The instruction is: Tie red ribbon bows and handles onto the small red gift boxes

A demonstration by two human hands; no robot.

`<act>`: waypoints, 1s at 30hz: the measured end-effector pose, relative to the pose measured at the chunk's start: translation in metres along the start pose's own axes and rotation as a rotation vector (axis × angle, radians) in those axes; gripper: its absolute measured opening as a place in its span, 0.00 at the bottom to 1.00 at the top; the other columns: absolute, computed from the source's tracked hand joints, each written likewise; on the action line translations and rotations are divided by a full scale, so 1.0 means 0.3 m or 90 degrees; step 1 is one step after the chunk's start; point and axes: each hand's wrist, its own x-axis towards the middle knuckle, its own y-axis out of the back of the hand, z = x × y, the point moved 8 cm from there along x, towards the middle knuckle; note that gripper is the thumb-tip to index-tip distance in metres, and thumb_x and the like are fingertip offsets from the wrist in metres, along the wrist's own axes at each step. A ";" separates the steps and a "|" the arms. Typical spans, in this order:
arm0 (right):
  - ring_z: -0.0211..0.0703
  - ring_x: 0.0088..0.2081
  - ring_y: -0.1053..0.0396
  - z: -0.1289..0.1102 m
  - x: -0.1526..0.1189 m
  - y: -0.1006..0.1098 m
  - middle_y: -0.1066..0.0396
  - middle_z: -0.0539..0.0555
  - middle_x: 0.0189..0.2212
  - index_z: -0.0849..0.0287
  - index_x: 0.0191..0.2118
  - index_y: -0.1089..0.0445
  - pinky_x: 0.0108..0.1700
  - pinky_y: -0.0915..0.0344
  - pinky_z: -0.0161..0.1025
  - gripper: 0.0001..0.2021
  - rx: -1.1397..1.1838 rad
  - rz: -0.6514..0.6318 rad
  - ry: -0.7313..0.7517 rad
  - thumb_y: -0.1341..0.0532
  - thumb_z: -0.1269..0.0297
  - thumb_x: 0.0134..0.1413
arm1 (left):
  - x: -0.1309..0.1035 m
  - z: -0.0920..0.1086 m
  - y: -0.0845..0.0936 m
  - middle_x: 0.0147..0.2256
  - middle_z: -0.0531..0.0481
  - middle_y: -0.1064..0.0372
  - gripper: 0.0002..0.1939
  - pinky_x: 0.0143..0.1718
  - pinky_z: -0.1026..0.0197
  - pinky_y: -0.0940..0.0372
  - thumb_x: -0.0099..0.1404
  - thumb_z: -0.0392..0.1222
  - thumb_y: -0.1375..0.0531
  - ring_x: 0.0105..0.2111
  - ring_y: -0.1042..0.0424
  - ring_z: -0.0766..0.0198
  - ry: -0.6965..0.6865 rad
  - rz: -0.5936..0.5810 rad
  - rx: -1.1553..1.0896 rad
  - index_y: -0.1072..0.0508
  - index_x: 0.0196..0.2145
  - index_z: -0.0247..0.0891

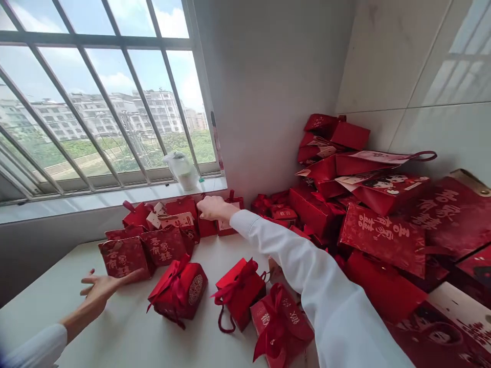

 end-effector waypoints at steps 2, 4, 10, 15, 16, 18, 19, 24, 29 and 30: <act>0.47 0.43 0.29 0.169 -0.127 0.034 0.27 0.58 0.42 0.62 0.42 0.27 0.42 0.36 0.38 0.10 0.003 -0.046 -0.032 0.40 0.67 0.54 | -0.041 -0.021 0.032 0.58 0.37 0.51 0.45 0.38 0.47 0.35 0.48 0.66 0.42 0.52 0.40 0.41 0.025 -0.030 -0.054 0.59 0.54 0.46; 0.43 0.39 0.29 0.333 -0.275 0.037 0.25 0.55 0.40 0.60 0.44 0.27 0.38 0.36 0.34 0.13 0.012 -0.102 -0.056 0.38 0.68 0.50 | -0.091 0.040 0.104 0.56 0.41 0.48 0.35 0.43 0.46 0.37 0.55 0.63 0.47 0.53 0.42 0.42 -0.056 -0.027 -0.064 0.57 0.52 0.46; 0.47 0.40 0.28 0.586 -0.657 -0.105 0.26 0.58 0.43 0.59 0.51 0.31 0.37 0.35 0.35 0.28 0.004 -0.204 -0.132 0.32 0.63 0.39 | -0.485 0.532 0.254 0.47 0.50 0.35 0.14 0.51 0.55 0.42 0.64 0.54 0.48 0.51 0.42 0.55 -0.702 -0.235 -0.043 0.35 0.42 0.44; 0.56 0.51 0.35 0.487 -0.724 -0.201 0.34 0.64 0.51 0.62 0.54 0.35 0.48 0.37 0.44 0.30 -0.056 -0.125 -0.112 0.32 0.64 0.43 | -0.854 0.836 0.221 0.49 0.46 0.37 0.14 0.50 0.58 0.39 0.62 0.45 0.42 0.53 0.42 0.56 -0.952 -0.403 -0.027 0.31 0.46 0.42; 0.58 0.54 0.39 0.452 -0.718 -0.209 0.37 0.65 0.52 0.62 0.55 0.35 0.51 0.40 0.47 0.29 -0.072 -0.097 -0.096 0.32 0.66 0.44 | -0.908 0.883 0.206 0.49 0.46 0.37 0.14 0.49 0.57 0.39 0.61 0.44 0.41 0.51 0.40 0.55 -0.976 -0.415 -0.022 0.30 0.45 0.41; 0.58 0.57 0.44 0.378 -0.699 -0.225 0.40 0.64 0.55 0.58 0.56 0.37 0.56 0.45 0.49 0.27 -0.095 -0.048 -0.055 0.35 0.70 0.48 | -0.986 0.957 0.173 0.47 0.46 0.35 0.14 0.49 0.57 0.38 0.61 0.43 0.40 0.50 0.38 0.55 -0.986 -0.445 -0.020 0.29 0.45 0.41; 0.56 0.58 0.44 0.344 -0.688 -0.235 0.40 0.62 0.56 0.56 0.55 0.36 0.56 0.47 0.49 0.24 -0.101 -0.034 -0.032 0.37 0.71 0.50 | -1.010 0.984 0.157 0.46 0.46 0.34 0.14 0.49 0.57 0.38 0.61 0.42 0.40 0.49 0.37 0.56 -0.978 -0.461 -0.026 0.29 0.45 0.41; 0.47 0.46 0.33 0.275 -0.636 -0.248 0.28 0.56 0.40 0.54 0.39 0.28 0.45 0.40 0.39 0.11 -0.088 -0.019 0.010 0.44 0.75 0.56 | -1.028 1.004 0.093 0.46 0.46 0.34 0.17 0.49 0.58 0.38 0.62 0.45 0.40 0.49 0.35 0.56 -0.915 -0.470 -0.019 0.31 0.49 0.42; 0.42 0.34 0.30 0.357 -0.612 -0.046 0.27 0.53 0.30 0.58 0.30 0.30 0.33 0.41 0.33 0.02 0.002 0.051 -0.038 0.39 0.72 0.48 | -0.922 0.914 0.068 0.46 0.41 0.32 0.20 0.45 0.56 0.36 0.61 0.50 0.39 0.47 0.33 0.52 -0.846 -0.452 0.038 0.30 0.48 0.38; 0.41 0.32 0.31 0.377 -0.601 0.008 0.27 0.52 0.28 0.59 0.29 0.31 0.32 0.42 0.32 0.00 0.033 0.066 -0.045 0.39 0.69 0.48 | -0.897 0.896 0.071 0.45 0.43 0.31 0.20 0.44 0.57 0.35 0.60 0.50 0.38 0.45 0.31 0.54 -0.846 -0.459 0.045 0.29 0.47 0.39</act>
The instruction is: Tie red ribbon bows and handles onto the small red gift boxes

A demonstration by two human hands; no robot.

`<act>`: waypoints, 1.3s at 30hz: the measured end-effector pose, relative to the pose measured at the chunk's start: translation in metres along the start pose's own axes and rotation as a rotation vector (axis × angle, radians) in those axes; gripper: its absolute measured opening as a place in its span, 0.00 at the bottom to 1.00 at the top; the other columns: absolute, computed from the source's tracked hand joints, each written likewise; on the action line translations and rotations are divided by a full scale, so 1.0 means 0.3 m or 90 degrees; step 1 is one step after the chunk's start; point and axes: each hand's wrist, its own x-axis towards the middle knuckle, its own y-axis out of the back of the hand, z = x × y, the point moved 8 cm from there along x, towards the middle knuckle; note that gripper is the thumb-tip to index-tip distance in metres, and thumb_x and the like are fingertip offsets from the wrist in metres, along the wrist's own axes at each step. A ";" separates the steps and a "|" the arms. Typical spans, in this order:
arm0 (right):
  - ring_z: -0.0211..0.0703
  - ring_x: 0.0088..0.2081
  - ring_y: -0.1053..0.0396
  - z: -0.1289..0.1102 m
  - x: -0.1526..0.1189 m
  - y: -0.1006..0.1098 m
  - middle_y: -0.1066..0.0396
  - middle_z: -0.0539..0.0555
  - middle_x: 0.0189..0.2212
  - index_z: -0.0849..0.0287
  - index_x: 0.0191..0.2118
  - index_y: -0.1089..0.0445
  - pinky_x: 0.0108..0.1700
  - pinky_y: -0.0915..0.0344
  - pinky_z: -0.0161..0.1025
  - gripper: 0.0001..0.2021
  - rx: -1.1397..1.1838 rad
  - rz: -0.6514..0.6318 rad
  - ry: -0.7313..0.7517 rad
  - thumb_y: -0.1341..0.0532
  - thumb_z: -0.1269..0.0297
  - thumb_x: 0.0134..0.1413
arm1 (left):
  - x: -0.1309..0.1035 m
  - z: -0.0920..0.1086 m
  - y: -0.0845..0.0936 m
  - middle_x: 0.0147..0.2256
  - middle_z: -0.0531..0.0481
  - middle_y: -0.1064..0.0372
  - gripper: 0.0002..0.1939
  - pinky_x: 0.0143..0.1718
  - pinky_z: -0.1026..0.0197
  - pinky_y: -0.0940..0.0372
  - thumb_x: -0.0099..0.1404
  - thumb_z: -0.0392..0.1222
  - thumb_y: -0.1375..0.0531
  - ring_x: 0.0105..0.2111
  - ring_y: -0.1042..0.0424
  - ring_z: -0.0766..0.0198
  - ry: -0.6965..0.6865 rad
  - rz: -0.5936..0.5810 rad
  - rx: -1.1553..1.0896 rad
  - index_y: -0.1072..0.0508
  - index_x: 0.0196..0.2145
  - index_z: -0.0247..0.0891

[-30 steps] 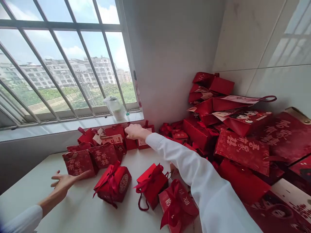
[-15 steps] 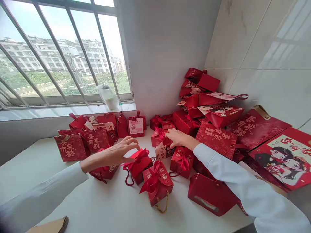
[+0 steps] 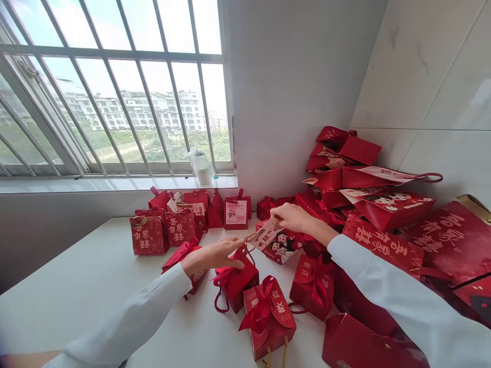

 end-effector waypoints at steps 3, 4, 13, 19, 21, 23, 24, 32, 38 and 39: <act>0.40 0.33 0.29 0.020 0.087 0.127 0.25 0.50 0.30 0.60 0.31 0.30 0.32 0.39 0.31 0.05 0.104 0.038 -0.005 0.40 0.65 0.48 | -0.051 -0.085 0.045 0.43 0.47 0.27 0.18 0.43 0.62 0.35 0.57 0.49 0.36 0.44 0.29 0.59 0.007 0.002 0.000 0.27 0.44 0.41; 0.40 0.34 0.29 0.017 0.127 0.151 0.24 0.50 0.31 0.60 0.33 0.30 0.33 0.38 0.31 0.07 0.134 0.053 -0.006 0.41 0.63 0.49 | -0.071 -0.119 0.070 0.42 0.48 0.27 0.18 0.43 0.63 0.35 0.57 0.49 0.36 0.44 0.29 0.59 0.017 0.016 0.001 0.27 0.44 0.41; 0.40 0.38 0.29 -0.156 0.484 -0.144 0.28 0.53 0.37 0.64 0.41 0.31 0.39 0.31 0.40 0.09 0.230 0.042 0.015 0.40 0.63 0.58 | -0.173 -0.447 0.335 0.39 0.44 0.26 0.14 0.37 0.62 0.34 0.65 0.36 0.49 0.38 0.27 0.59 0.195 0.212 0.149 0.29 0.46 0.35; 0.39 0.36 0.29 -0.126 0.505 -0.297 0.28 0.51 0.35 0.64 0.38 0.30 0.39 0.31 0.40 0.08 0.208 -0.047 0.050 0.37 0.65 0.55 | 0.041 -0.538 0.370 0.42 0.43 0.32 0.24 0.36 0.62 0.37 0.63 0.25 0.51 0.37 0.30 0.61 0.133 0.185 0.293 0.33 0.53 0.41; 0.38 0.36 0.29 -0.078 0.505 -0.268 0.27 0.50 0.35 0.62 0.39 0.29 0.39 0.32 0.37 0.10 0.202 -0.060 0.068 0.34 0.71 0.48 | 0.113 -0.559 0.363 0.43 0.40 0.33 0.18 0.40 0.58 0.37 0.64 0.27 0.49 0.42 0.32 0.57 0.099 0.178 0.329 0.28 0.47 0.38; 0.40 0.41 0.29 -0.033 0.527 -0.221 0.27 0.51 0.40 0.60 0.45 0.31 0.43 0.34 0.36 0.16 0.185 -0.032 0.073 0.35 0.75 0.47 | 0.170 -0.577 0.355 0.45 0.38 0.35 0.12 0.43 0.55 0.38 0.64 0.29 0.47 0.46 0.35 0.53 0.057 0.170 0.356 0.26 0.40 0.36; 0.41 0.45 0.30 -0.015 0.547 -0.200 0.28 0.53 0.44 0.59 0.48 0.32 0.46 0.35 0.37 0.19 0.171 -0.006 0.068 0.37 0.76 0.48 | 0.194 -0.584 0.352 0.46 0.38 0.35 0.10 0.45 0.54 0.39 0.64 0.29 0.46 0.48 0.36 0.53 0.033 0.164 0.366 0.25 0.36 0.35; 0.50 0.50 0.35 -0.013 0.747 -0.235 0.36 0.58 0.52 0.61 0.54 0.37 0.50 0.36 0.52 0.21 0.023 0.065 -0.001 0.38 0.61 0.56 | 0.326 -0.602 0.328 0.39 0.47 0.30 0.06 0.45 0.53 0.35 0.65 0.39 0.42 0.42 0.31 0.61 -0.074 0.042 0.397 0.28 0.36 0.34; 0.45 0.45 0.32 0.025 0.712 -0.222 0.33 0.56 0.47 0.60 0.50 0.34 0.46 0.33 0.48 0.15 -0.047 0.051 -0.004 0.41 0.61 0.60 | 0.378 -0.610 0.336 0.46 0.45 0.32 0.14 0.42 0.53 0.31 0.67 0.44 0.44 0.41 0.29 0.61 -0.037 -0.013 0.410 0.31 0.48 0.35; 0.45 0.46 0.32 0.029 0.702 -0.224 0.33 0.56 0.47 0.60 0.51 0.35 0.47 0.33 0.48 0.15 -0.056 0.049 -0.004 0.41 0.60 0.60 | 0.381 -0.610 0.343 0.46 0.45 0.32 0.14 0.42 0.53 0.31 0.67 0.44 0.44 0.42 0.29 0.61 -0.024 -0.013 0.415 0.31 0.48 0.35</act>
